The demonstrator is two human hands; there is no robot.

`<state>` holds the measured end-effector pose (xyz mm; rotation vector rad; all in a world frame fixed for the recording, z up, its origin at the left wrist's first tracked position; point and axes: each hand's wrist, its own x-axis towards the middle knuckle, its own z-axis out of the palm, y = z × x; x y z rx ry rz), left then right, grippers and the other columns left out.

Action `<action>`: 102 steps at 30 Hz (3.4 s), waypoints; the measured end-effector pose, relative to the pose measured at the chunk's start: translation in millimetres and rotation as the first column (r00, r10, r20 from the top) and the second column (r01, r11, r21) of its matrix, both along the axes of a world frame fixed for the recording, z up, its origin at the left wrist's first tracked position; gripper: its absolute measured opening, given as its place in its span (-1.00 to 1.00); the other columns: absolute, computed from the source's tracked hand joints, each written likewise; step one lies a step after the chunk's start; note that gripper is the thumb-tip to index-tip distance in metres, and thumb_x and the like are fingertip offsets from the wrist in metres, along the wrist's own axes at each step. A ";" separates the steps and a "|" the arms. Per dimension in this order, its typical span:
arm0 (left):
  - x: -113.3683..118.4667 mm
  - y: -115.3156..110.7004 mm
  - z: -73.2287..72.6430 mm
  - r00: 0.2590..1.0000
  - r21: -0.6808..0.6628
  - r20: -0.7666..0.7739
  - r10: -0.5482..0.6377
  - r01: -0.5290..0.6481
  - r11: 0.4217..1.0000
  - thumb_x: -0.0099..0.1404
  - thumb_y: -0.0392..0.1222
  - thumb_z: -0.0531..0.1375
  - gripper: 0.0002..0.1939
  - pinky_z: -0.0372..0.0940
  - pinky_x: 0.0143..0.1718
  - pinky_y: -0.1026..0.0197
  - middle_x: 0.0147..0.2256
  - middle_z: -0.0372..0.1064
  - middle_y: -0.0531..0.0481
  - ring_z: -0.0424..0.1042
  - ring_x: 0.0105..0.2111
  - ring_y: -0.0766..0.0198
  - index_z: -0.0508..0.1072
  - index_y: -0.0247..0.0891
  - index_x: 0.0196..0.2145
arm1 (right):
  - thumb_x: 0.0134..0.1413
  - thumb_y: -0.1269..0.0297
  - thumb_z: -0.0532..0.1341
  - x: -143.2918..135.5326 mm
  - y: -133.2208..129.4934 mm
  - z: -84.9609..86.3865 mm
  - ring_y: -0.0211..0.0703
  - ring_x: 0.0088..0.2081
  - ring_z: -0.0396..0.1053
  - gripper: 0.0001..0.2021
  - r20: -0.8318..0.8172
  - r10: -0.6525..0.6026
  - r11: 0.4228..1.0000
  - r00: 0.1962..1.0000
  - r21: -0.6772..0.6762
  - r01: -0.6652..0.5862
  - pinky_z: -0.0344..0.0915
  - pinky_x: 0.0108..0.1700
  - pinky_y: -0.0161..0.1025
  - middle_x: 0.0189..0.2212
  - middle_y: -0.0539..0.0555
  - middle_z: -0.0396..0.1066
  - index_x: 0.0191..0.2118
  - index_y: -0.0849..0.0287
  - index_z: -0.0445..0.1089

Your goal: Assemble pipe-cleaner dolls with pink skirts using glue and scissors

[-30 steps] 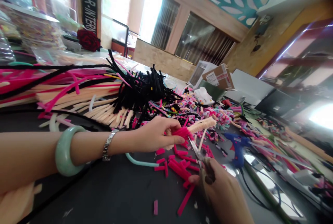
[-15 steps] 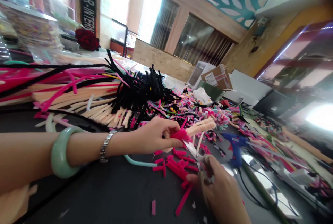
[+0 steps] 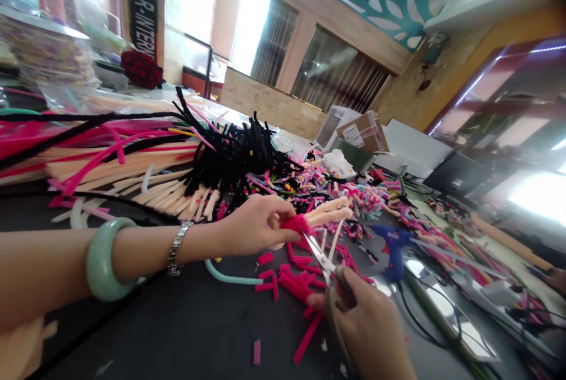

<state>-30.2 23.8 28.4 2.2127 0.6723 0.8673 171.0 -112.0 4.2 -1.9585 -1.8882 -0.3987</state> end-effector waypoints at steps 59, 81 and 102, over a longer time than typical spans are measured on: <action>-4.9 -31.0 12.9 0.986 0.591 0.151 0.067 -0.144 0.793 0.20 -0.23 0.23 -0.92 -0.04 0.08 -0.02 -0.41 0.46 0.02 0.41 -0.22 0.22 0.45 -0.29 -0.41 | 0.09 -0.08 0.13 5.6 0.3 4.5 -0.20 -0.66 0.31 -0.65 0.138 0.203 0.932 0.969 0.277 -0.235 0.22 -0.65 -0.35 -0.68 -0.06 0.27 -0.48 0.08 0.19; -5.9 -33.0 12.9 0.982 0.641 0.142 0.128 -0.190 0.744 0.22 -0.18 0.24 -0.86 0.07 -0.06 0.10 -0.43 0.47 0.02 0.42 -0.27 0.21 0.44 -0.28 -0.44 | 0.08 0.04 0.17 5.1 -4.6 -4.2 -0.33 -0.71 0.24 -0.65 -0.261 0.202 0.979 0.944 0.058 -0.194 0.13 -0.65 -0.44 -0.76 -0.10 0.33 -0.60 0.13 0.31; -6.2 -30.3 8.2 0.984 0.713 0.040 0.174 -0.150 0.685 0.30 -0.13 0.13 -0.81 -0.17 0.12 -0.28 -0.43 0.46 -0.02 0.38 -0.24 0.17 0.44 -0.27 -0.40 | -0.03 0.10 0.22 -7.9 0.1 -2.3 -0.13 -0.53 0.36 -0.80 -0.193 0.095 0.995 0.977 -0.008 -0.099 0.30 -0.50 -0.28 -0.56 -0.01 0.40 -0.42 0.08 0.23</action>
